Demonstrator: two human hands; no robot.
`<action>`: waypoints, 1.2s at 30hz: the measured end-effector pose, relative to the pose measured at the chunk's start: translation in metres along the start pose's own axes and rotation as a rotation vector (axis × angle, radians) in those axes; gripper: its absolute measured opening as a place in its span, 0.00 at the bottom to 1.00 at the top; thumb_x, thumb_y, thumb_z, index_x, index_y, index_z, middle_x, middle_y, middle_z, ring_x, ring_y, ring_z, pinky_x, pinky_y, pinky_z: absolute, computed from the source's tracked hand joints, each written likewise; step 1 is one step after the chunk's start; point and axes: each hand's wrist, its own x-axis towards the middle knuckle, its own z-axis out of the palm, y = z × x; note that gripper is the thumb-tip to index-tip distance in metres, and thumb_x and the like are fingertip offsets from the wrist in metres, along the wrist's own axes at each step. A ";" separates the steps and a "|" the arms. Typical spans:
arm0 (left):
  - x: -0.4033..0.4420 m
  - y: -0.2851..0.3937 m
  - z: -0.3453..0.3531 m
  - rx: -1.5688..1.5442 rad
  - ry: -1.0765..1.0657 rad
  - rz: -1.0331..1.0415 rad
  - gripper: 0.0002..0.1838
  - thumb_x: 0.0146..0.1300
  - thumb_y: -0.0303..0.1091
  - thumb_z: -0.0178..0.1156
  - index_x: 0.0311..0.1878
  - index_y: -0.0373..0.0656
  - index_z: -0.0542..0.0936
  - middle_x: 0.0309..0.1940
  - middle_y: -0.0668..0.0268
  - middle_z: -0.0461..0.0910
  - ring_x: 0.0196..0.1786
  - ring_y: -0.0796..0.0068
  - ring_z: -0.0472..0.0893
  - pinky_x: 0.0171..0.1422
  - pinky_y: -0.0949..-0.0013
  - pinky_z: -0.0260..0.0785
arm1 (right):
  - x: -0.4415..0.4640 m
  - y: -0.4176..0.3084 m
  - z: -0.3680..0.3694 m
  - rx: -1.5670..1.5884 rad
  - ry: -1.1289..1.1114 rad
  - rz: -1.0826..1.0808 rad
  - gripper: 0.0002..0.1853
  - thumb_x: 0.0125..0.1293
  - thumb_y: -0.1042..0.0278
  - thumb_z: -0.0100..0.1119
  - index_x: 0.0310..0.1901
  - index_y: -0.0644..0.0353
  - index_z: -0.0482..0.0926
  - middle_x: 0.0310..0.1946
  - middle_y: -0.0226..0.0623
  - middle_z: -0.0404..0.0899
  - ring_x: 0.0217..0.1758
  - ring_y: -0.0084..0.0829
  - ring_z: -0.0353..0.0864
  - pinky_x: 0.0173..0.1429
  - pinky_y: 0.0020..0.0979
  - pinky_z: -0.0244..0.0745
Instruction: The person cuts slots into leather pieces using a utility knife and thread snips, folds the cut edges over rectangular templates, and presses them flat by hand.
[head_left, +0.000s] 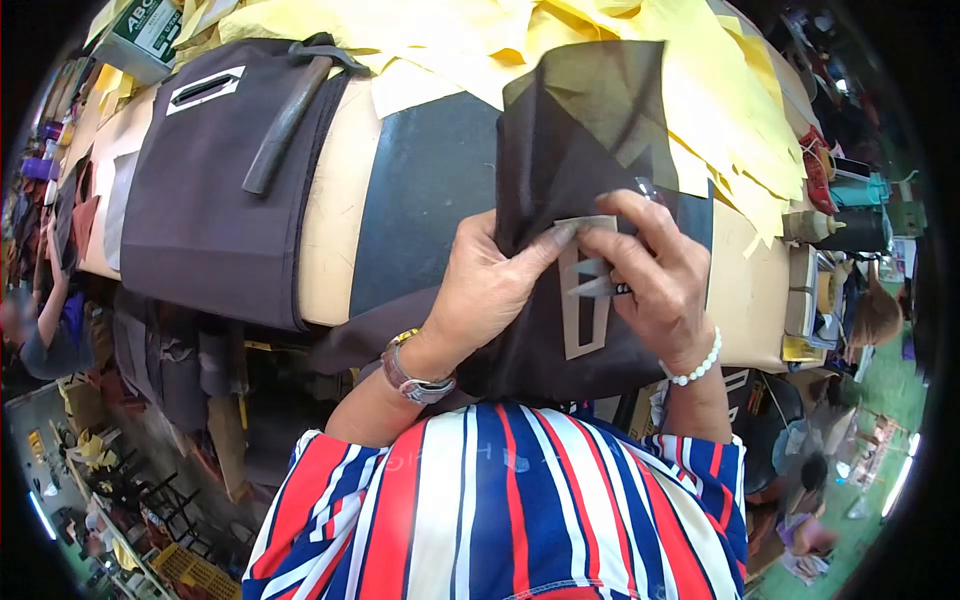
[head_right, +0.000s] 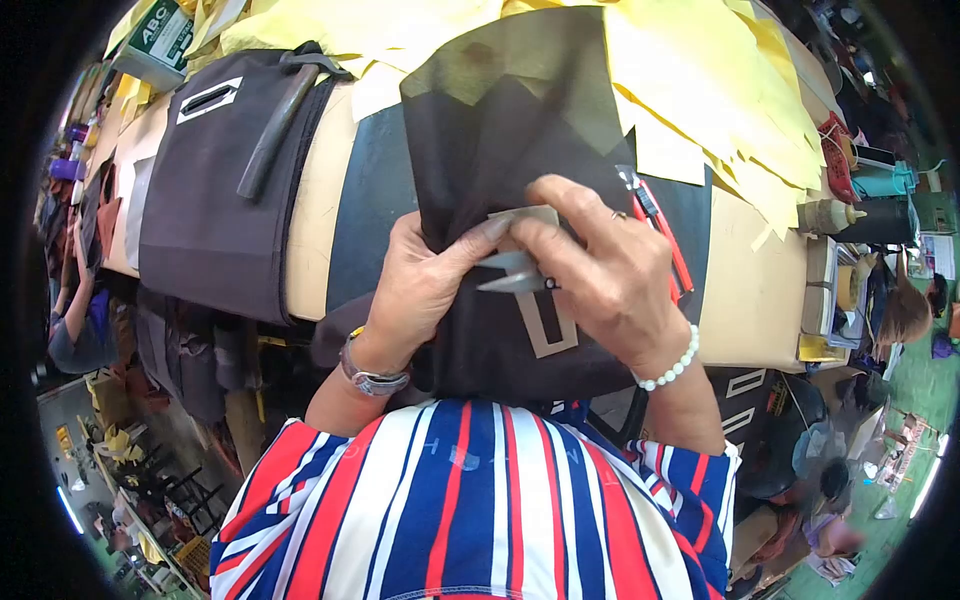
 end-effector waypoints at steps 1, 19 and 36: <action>0.000 0.000 -0.001 0.008 -0.015 0.004 0.10 0.63 0.31 0.60 0.43 0.33 0.81 0.36 0.68 0.82 0.38 0.84 0.78 0.43 0.78 0.71 | 0.002 0.001 0.001 0.033 0.004 -0.006 0.17 0.38 0.83 0.62 0.35 0.60 0.79 0.33 0.35 0.76 0.26 0.28 0.78 0.24 0.26 0.71; 0.013 0.027 -0.040 -0.097 0.279 0.164 0.13 0.61 0.27 0.60 0.48 0.32 0.78 0.42 0.62 0.82 0.44 0.73 0.81 0.56 0.70 0.69 | -0.029 0.001 0.004 0.687 -0.125 0.916 0.20 0.58 0.68 0.65 0.50 0.69 0.76 0.43 0.37 0.79 0.45 0.21 0.75 0.49 0.25 0.70; 0.092 0.194 -0.087 1.808 -0.763 -0.119 0.12 0.53 0.34 0.64 0.33 0.33 0.78 0.23 0.54 0.75 0.24 0.65 0.69 0.32 0.66 0.64 | -0.027 -0.005 0.014 0.517 0.011 0.631 0.12 0.63 0.73 0.55 0.47 0.66 0.77 0.32 0.39 0.80 0.29 0.27 0.79 0.34 0.25 0.73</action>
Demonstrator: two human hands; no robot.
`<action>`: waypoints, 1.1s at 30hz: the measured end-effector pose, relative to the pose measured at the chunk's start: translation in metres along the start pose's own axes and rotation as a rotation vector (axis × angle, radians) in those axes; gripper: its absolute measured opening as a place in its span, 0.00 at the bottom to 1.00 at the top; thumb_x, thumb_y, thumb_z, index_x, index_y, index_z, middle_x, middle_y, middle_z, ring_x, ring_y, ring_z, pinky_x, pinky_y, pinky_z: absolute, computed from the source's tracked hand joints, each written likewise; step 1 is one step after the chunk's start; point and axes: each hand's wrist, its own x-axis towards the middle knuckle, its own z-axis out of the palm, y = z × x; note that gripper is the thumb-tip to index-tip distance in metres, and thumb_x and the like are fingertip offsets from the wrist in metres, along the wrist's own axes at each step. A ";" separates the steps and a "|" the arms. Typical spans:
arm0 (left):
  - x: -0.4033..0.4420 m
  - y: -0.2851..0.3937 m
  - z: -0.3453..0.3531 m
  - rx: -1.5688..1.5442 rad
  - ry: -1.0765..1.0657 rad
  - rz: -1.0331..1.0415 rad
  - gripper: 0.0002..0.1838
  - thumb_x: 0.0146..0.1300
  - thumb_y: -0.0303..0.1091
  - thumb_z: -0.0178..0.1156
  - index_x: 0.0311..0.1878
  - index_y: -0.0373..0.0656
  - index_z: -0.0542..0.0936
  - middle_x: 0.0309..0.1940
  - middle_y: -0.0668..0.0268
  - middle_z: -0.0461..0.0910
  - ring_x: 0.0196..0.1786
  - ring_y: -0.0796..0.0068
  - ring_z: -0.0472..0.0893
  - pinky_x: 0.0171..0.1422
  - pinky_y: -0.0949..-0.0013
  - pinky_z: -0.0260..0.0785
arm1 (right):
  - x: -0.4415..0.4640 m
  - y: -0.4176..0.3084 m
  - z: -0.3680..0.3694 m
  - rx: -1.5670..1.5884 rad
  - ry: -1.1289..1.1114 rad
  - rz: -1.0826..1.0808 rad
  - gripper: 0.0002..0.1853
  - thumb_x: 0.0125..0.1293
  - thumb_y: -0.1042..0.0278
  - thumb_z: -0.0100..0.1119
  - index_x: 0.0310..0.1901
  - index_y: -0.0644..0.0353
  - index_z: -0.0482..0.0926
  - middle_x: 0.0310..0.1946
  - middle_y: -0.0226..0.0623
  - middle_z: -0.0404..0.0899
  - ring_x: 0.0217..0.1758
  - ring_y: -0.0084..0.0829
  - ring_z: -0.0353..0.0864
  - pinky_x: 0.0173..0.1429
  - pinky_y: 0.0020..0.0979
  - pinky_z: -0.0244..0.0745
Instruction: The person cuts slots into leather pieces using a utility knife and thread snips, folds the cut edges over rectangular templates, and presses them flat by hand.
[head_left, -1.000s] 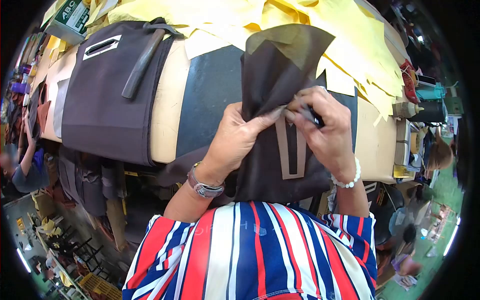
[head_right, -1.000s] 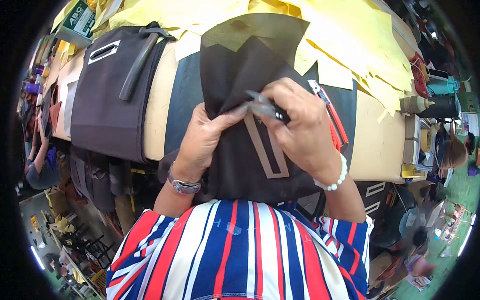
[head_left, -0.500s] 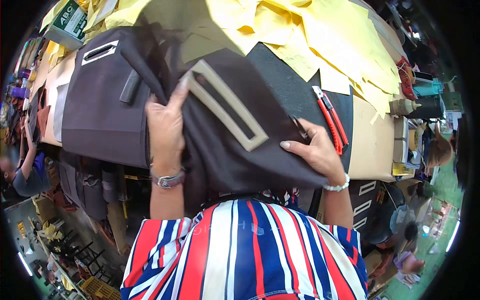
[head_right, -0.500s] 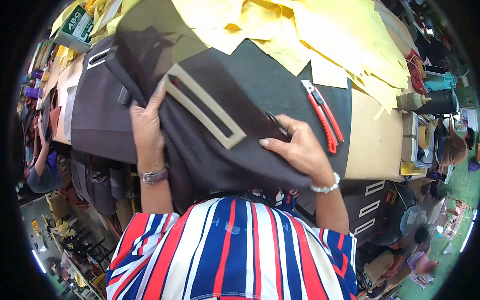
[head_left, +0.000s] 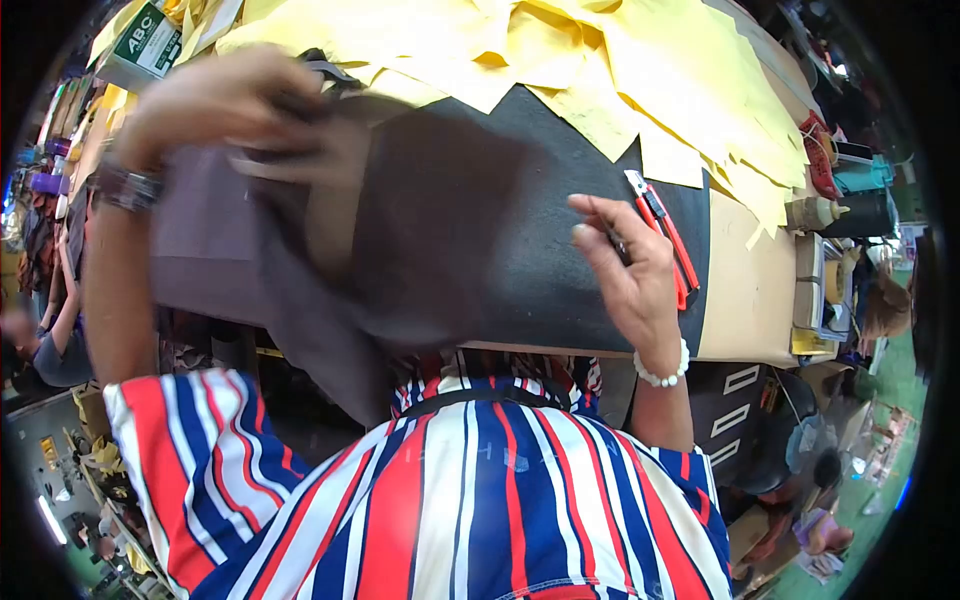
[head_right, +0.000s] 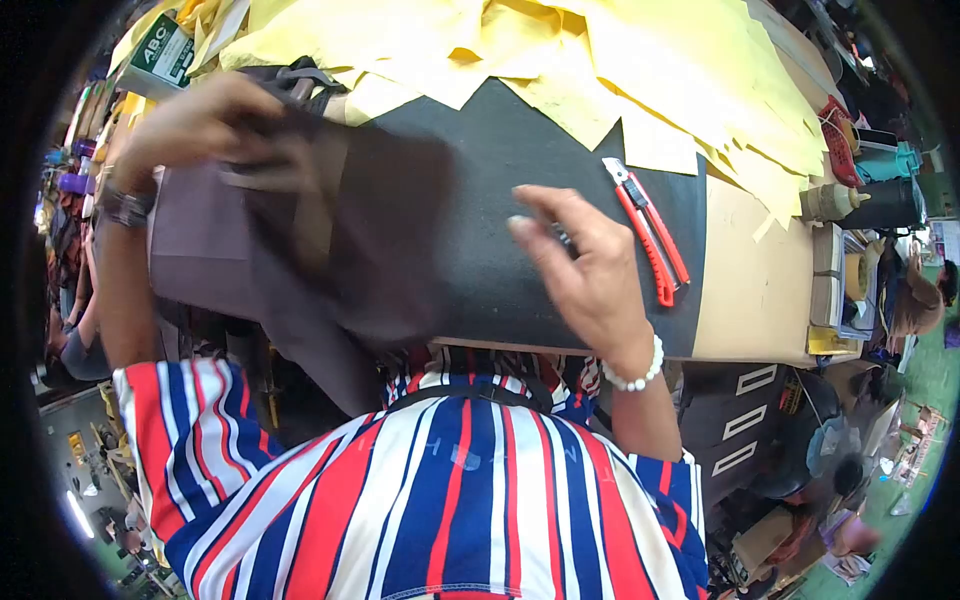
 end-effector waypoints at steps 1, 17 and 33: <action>-0.027 -0.039 -0.002 0.031 0.303 -0.059 0.12 0.52 0.33 0.64 0.35 0.33 0.78 0.22 0.56 0.75 0.26 0.65 0.73 0.34 0.65 0.67 | -0.002 0.012 0.000 0.047 0.054 0.126 0.13 0.67 0.68 0.52 0.49 0.67 0.77 0.30 0.37 0.79 0.26 0.23 0.76 0.31 0.24 0.70; -0.010 0.009 0.109 -1.483 0.648 -0.554 0.14 0.53 0.31 0.68 0.35 0.43 0.71 0.34 0.63 0.78 0.32 0.77 0.78 0.35 0.75 0.73 | -0.013 0.045 0.007 0.610 0.308 0.376 0.18 0.74 0.58 0.42 0.52 0.65 0.74 0.22 0.24 0.67 0.18 0.10 0.57 0.19 0.14 0.51; 0.073 0.144 0.162 -2.047 1.005 0.123 0.12 0.62 0.28 0.61 0.48 0.37 0.76 0.44 0.68 0.79 0.44 0.81 0.77 0.52 0.74 0.70 | -0.016 -0.011 0.043 0.767 0.187 0.343 0.14 0.72 0.62 0.48 0.51 0.61 0.64 0.23 0.29 0.72 0.19 0.10 0.59 0.21 0.13 0.53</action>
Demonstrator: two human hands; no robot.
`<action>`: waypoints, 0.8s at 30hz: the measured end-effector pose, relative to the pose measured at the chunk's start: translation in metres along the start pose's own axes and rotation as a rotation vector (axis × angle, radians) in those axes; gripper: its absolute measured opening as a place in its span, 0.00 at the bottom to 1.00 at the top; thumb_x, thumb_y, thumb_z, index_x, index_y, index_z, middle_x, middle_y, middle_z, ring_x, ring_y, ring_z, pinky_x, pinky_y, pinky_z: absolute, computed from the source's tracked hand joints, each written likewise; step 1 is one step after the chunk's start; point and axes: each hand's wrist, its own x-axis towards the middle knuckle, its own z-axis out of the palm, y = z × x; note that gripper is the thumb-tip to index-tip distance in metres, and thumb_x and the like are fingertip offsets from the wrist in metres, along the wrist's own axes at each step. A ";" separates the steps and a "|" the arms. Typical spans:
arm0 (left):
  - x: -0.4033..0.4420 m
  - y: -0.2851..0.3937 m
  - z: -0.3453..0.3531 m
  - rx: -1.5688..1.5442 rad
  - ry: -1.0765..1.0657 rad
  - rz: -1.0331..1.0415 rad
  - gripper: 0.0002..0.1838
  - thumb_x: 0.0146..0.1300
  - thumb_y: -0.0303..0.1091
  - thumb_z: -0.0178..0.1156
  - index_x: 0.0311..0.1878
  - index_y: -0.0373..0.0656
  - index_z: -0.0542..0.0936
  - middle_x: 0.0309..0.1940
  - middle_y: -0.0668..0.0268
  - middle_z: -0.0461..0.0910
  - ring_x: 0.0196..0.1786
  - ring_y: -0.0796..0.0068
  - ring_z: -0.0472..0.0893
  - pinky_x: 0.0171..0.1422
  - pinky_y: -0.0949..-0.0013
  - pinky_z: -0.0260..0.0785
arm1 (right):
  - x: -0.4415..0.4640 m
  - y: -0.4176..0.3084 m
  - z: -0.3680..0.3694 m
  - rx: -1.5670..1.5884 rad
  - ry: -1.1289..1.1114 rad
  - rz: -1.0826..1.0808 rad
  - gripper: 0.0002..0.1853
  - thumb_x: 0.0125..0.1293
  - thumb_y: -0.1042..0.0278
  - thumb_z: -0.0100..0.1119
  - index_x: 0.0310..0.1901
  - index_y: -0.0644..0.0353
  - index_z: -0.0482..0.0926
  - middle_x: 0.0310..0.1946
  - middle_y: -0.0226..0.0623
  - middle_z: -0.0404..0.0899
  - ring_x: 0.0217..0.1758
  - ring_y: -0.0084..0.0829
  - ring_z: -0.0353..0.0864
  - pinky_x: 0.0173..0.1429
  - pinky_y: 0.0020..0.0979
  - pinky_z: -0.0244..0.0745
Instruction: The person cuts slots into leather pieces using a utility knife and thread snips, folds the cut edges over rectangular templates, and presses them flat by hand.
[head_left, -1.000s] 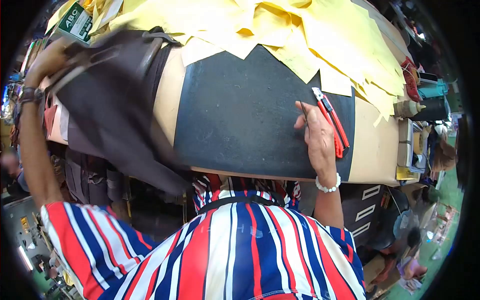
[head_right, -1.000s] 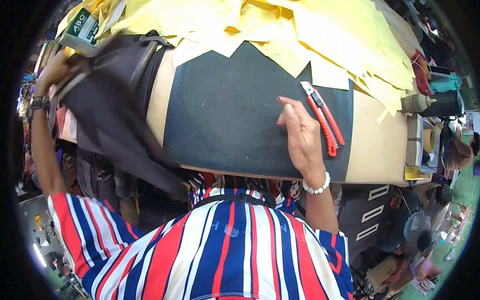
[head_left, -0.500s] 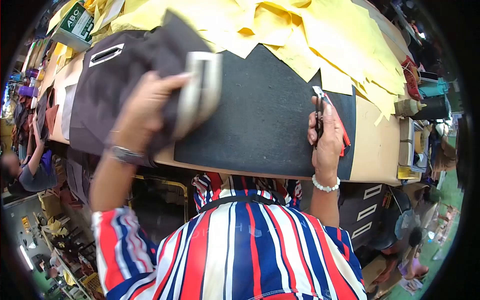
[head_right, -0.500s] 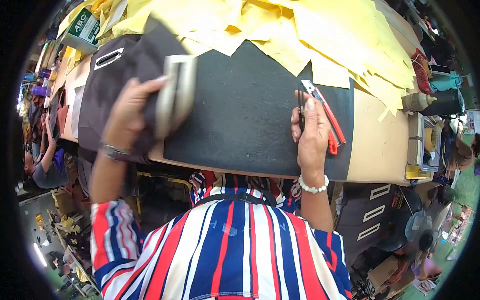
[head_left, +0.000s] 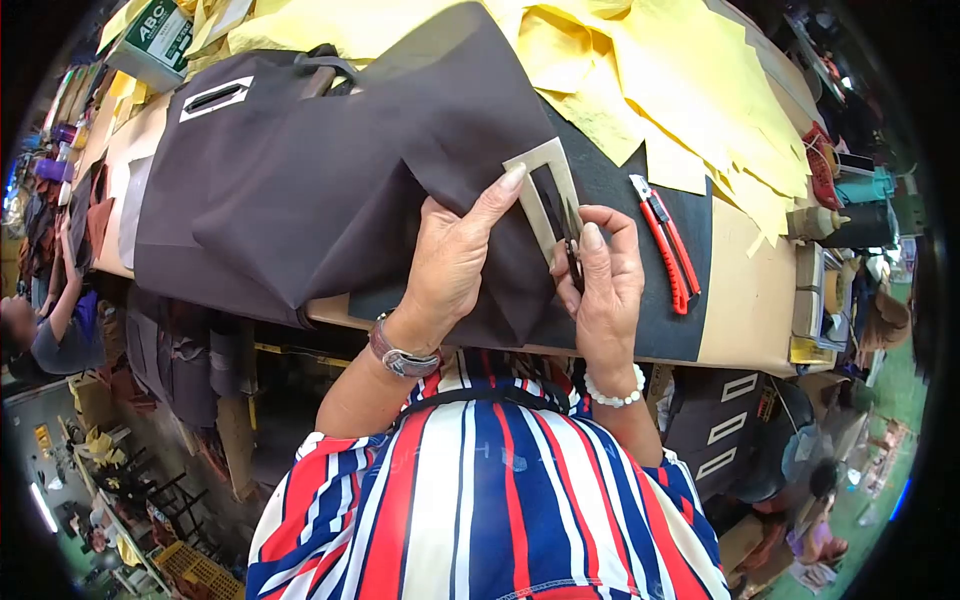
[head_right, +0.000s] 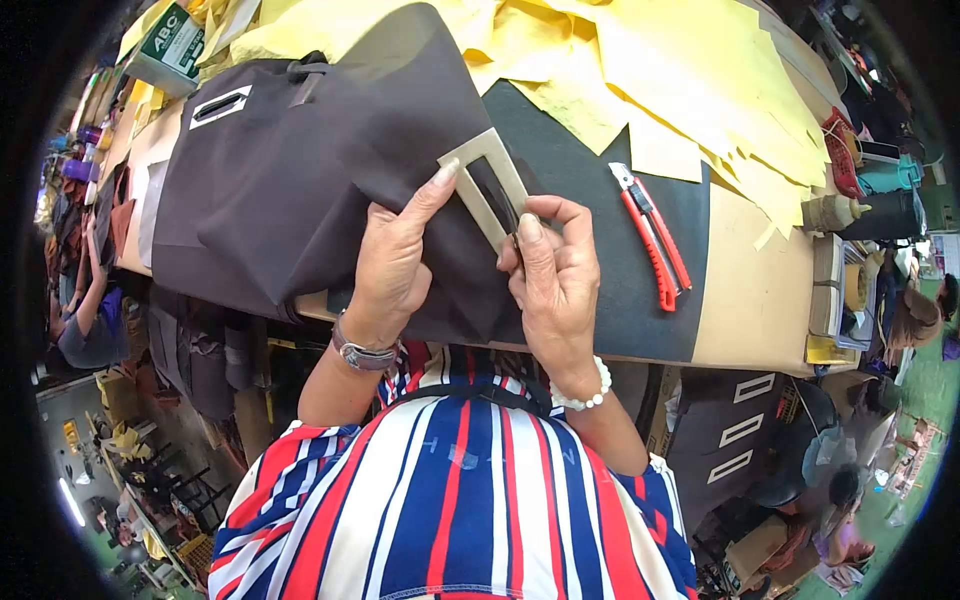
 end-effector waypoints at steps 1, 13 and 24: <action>0.001 0.003 0.001 0.013 -0.004 0.018 0.12 0.61 0.28 0.61 0.48 0.37 0.76 0.44 0.68 0.80 0.44 0.81 0.78 0.51 0.74 0.70 | 0.001 -0.005 0.000 0.007 -0.007 0.016 0.13 0.71 0.62 0.48 0.51 0.61 0.64 0.23 0.30 0.72 0.18 0.10 0.59 0.21 0.13 0.53; 0.001 0.019 0.014 0.026 -0.067 0.047 0.09 0.58 0.26 0.65 0.42 0.36 0.81 0.37 0.64 0.83 0.36 0.79 0.81 0.41 0.76 0.74 | 0.006 -0.029 -0.005 0.008 -0.090 0.048 0.12 0.70 0.63 0.52 0.47 0.59 0.63 0.21 0.32 0.74 0.17 0.10 0.62 0.18 0.13 0.51; -0.008 0.023 0.012 0.093 -0.105 0.033 0.08 0.59 0.26 0.64 0.40 0.35 0.81 0.34 0.65 0.83 0.31 0.81 0.80 0.36 0.78 0.73 | 0.006 -0.027 0.003 0.020 -0.043 0.013 0.12 0.68 0.66 0.55 0.45 0.58 0.64 0.19 0.29 0.75 0.17 0.09 0.63 0.20 0.13 0.53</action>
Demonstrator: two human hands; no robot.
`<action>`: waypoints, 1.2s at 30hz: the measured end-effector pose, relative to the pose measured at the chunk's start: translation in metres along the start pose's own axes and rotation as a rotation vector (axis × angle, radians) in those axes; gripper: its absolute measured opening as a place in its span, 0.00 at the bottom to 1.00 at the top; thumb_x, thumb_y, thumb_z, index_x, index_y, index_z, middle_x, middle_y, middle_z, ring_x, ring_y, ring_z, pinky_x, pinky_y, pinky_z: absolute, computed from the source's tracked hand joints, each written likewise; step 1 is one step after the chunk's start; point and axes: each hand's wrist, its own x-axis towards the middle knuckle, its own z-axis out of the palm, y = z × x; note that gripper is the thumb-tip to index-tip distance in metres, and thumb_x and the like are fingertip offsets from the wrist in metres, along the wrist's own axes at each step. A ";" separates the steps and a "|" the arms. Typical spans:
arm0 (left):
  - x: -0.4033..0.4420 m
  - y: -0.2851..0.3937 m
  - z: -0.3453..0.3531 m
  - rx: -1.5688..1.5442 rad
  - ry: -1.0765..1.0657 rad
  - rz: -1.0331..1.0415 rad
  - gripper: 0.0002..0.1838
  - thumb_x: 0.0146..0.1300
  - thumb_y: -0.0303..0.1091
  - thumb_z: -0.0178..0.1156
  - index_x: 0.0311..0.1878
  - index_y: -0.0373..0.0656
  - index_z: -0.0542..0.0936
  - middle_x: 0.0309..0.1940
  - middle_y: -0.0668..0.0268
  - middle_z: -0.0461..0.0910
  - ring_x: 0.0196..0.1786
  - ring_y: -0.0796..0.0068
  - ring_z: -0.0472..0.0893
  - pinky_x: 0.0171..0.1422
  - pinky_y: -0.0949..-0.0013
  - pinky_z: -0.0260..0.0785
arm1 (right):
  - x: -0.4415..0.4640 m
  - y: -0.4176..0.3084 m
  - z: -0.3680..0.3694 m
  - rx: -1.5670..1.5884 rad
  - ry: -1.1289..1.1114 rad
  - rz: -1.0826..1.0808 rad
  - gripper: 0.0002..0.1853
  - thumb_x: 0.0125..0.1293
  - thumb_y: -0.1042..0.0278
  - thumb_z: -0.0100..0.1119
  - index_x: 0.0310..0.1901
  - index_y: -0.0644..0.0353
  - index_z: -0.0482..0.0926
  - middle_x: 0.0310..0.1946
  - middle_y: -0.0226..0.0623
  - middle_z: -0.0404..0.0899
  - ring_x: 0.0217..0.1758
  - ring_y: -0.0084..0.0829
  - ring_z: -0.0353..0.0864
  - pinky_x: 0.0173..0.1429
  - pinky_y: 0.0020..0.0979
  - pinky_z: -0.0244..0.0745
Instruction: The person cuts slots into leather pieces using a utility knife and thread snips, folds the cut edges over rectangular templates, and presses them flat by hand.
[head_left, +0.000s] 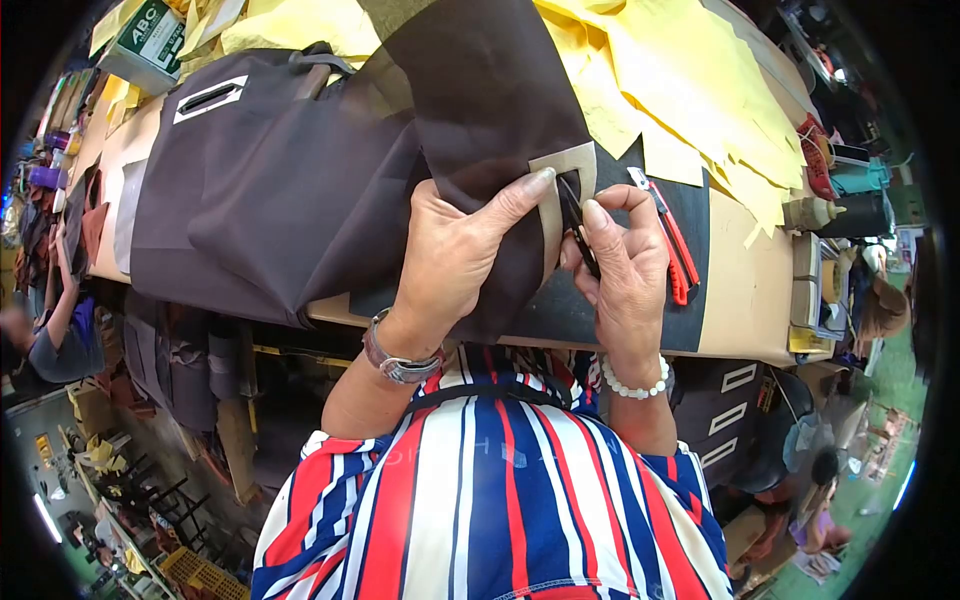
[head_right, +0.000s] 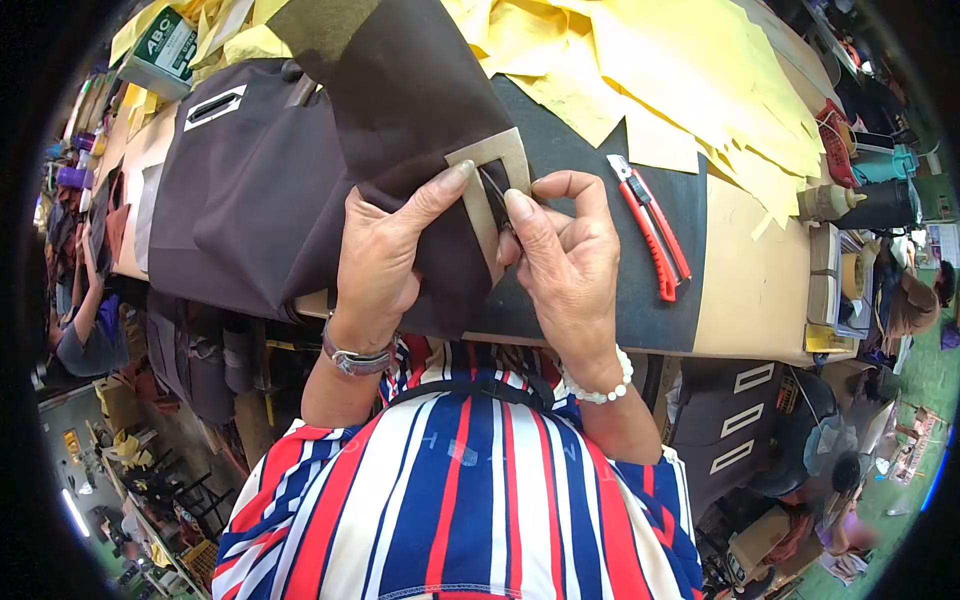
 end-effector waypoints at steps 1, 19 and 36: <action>-0.001 0.000 0.000 0.008 0.003 0.005 0.07 0.59 0.26 0.64 0.40 0.35 0.82 0.33 0.65 0.83 0.32 0.81 0.80 0.36 0.78 0.73 | 0.000 0.000 0.001 0.007 0.001 0.000 0.12 0.68 0.66 0.56 0.45 0.58 0.64 0.19 0.29 0.75 0.17 0.09 0.63 0.20 0.13 0.53; -0.007 -0.019 0.012 -0.089 0.188 0.072 0.07 0.61 0.26 0.61 0.42 0.37 0.79 0.35 0.69 0.80 0.34 0.84 0.77 0.39 0.78 0.69 | -0.018 0.007 0.007 -0.068 0.037 0.096 0.12 0.72 0.60 0.47 0.45 0.58 0.62 0.21 0.30 0.71 0.14 0.11 0.61 0.16 0.15 0.53; -0.020 -0.027 0.023 -0.030 0.140 0.194 0.03 0.64 0.24 0.57 0.39 0.37 0.76 0.28 0.68 0.78 0.23 0.81 0.75 0.27 0.78 0.66 | -0.010 0.017 0.018 0.203 0.141 -0.051 0.11 0.71 0.63 0.50 0.45 0.56 0.61 0.22 0.30 0.71 0.18 0.11 0.59 0.19 0.13 0.51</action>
